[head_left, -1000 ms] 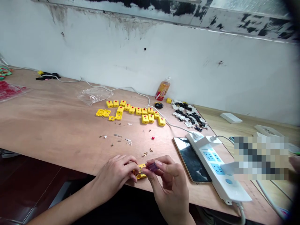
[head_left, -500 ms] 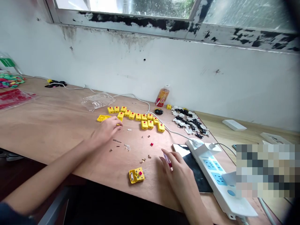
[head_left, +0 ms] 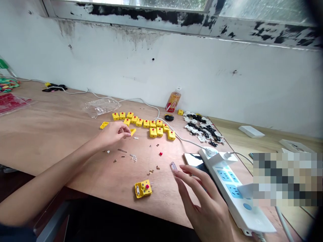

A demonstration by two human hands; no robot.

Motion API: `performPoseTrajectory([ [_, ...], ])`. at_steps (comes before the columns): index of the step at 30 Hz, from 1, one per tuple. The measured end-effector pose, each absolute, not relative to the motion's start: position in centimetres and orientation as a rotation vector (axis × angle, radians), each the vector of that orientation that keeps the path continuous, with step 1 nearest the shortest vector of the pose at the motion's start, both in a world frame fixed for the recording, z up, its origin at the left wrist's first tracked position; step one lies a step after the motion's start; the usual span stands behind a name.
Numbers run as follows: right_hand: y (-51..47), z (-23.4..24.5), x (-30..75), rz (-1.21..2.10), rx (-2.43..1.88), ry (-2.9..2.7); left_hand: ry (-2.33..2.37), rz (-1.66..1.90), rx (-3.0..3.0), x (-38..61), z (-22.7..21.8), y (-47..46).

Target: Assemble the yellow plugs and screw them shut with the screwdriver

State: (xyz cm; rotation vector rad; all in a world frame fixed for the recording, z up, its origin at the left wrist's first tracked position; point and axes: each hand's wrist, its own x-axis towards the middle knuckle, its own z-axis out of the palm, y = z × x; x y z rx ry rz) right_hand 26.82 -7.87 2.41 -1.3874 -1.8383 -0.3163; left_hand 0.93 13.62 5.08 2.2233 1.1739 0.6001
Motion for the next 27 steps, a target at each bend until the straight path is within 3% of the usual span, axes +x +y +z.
performPoseTrajectory([
  [2,-8.3,2.9,25.8,-0.266,-1.293,-1.899,1.034,0.552,2.091,0.5,5.3,9.8],
  [5,-8.5,3.2,24.3,-0.163,-1.110,-2.085,0.708,0.554,1.361,0.5,4.3,3.3],
  [10,-8.0,2.4,24.2,0.163,-1.048,-2.222,0.637,0.470,0.847,1.2,1.5,-2.1],
  [18,-5.4,0.9,25.3,0.387,-1.315,-2.328,0.878,0.694,1.977,1.1,-1.0,-1.8],
  [27,-5.4,1.0,24.1,0.465,-1.433,-2.327,0.779,0.726,2.346,2.0,-1.5,-2.2],
])
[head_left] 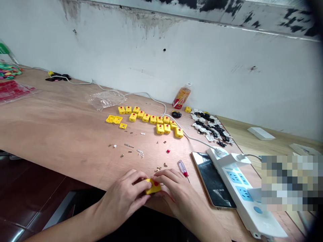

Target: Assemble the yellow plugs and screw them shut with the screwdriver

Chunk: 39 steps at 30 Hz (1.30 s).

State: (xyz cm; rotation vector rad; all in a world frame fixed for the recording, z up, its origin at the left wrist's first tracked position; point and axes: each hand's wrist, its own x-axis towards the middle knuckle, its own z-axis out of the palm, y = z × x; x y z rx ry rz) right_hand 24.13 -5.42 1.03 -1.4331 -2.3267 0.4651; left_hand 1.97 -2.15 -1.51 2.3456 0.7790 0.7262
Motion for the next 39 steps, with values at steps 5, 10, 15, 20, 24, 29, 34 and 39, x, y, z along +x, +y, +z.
performPoseTrajectory([
  [5,-5.5,1.4,24.7,0.208,-1.397,-2.455,0.764,0.695,2.663,1.4,-1.4,-2.3],
  [10,-6.1,0.9,26.8,-0.368,-1.716,-1.989,0.791,0.719,2.724,1.2,-1.2,-2.6],
  [15,-5.3,-1.3,27.9,-0.384,-2.022,-1.975,0.919,0.939,2.606,-1.6,0.0,0.5],
  [20,-5.1,-2.2,28.5,-0.274,-2.082,-1.987,1.432,0.814,2.535,-5.8,0.0,6.0],
  [24,-6.4,-0.6,29.5,-0.218,-1.839,-1.975,1.452,0.670,2.458,-7.2,-0.7,7.6],
  [29,-7.6,1.3,29.8,-0.126,-1.654,-1.862,1.361,0.636,2.488,-7.1,-0.5,8.3],
  [34,-7.1,0.5,29.3,-0.068,-1.512,-2.082,1.357,0.572,2.594,-7.0,0.7,12.0],
  [39,-6.9,-0.1,29.6,-0.114,-1.500,-2.065,1.458,0.435,2.760,-6.6,1.6,16.5],
])
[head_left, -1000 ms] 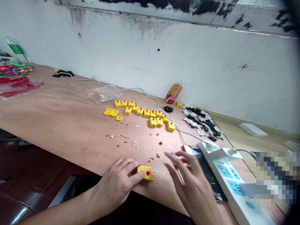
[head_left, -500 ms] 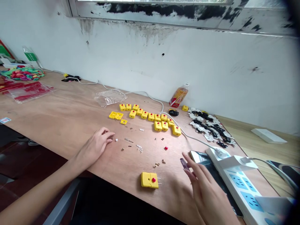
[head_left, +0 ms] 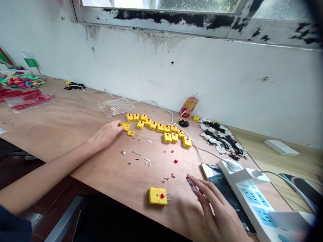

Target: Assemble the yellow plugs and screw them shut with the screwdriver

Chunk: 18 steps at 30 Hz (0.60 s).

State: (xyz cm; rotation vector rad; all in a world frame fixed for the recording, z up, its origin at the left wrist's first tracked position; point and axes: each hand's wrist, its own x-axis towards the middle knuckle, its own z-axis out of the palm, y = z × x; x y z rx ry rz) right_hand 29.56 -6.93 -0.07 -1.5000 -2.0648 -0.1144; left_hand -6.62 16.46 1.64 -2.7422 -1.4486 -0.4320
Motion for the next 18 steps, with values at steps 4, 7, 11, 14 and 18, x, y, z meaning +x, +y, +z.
performPoseTrajectory([
  [4,-7.4,0.6,29.7,-0.001,-1.479,-2.093,-1.363,-0.309,-2.721,-6.2,1.3,17.6],
  [7,-7.5,1.1,29.5,0.028,-1.468,-2.079,-1.323,-0.263,-2.709,-6.2,0.9,17.7],
  [11,-7.3,1.3,29.0,0.015,-1.450,-2.054,-1.301,-0.239,-2.698,-6.4,0.6,17.8],
  [14,-7.3,1.5,28.8,0.015,-1.439,-2.044,-1.320,-0.268,-2.672,-6.5,0.4,17.7],
  [18,-7.5,2.0,28.6,0.005,-1.456,-2.042,-1.353,-0.360,-2.674,-6.5,0.2,16.9],
])
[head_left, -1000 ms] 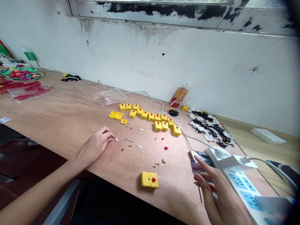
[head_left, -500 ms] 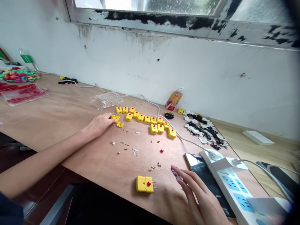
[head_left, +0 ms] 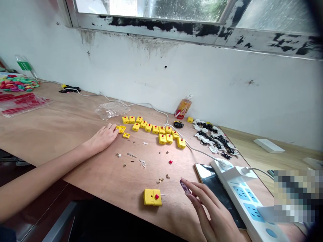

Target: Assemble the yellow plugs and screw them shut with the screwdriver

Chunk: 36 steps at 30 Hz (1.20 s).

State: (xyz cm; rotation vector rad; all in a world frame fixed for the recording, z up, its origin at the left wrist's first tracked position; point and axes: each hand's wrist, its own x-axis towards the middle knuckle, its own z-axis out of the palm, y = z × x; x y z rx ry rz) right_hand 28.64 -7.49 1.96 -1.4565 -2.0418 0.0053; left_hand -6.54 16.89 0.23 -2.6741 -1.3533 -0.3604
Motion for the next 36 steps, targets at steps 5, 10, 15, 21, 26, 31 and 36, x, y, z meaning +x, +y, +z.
performPoseTrajectory([
  [5,-7.7,2.2,28.6,0.025,-1.473,-1.999,-1.470,-0.563,-2.733,-7.0,0.3,15.8],
  [10,-7.8,1.9,28.3,0.106,-1.479,-1.926,-1.643,-0.762,-2.794,-7.3,1.1,14.5],
  [15,-8.4,1.3,28.3,0.209,-1.515,-1.720,-1.682,-0.872,-2.881,-7.0,1.8,12.3],
  [21,-9.3,1.2,27.5,0.326,-1.354,-1.387,-1.950,-1.139,-2.924,-7.3,1.5,9.6],
  [26,-9.7,2.2,25.3,0.327,-1.237,-1.298,-2.190,-1.604,-2.987,-5.9,1.1,6.5],
  [31,-9.9,2.6,22.7,0.373,-1.164,-1.294,-1.870,-2.207,-3.097,-2.1,0.1,2.9],
  [36,-9.4,2.1,21.2,0.453,-1.015,-1.227,-2.140,-2.340,-3.179,0.3,0.2,1.0],
])
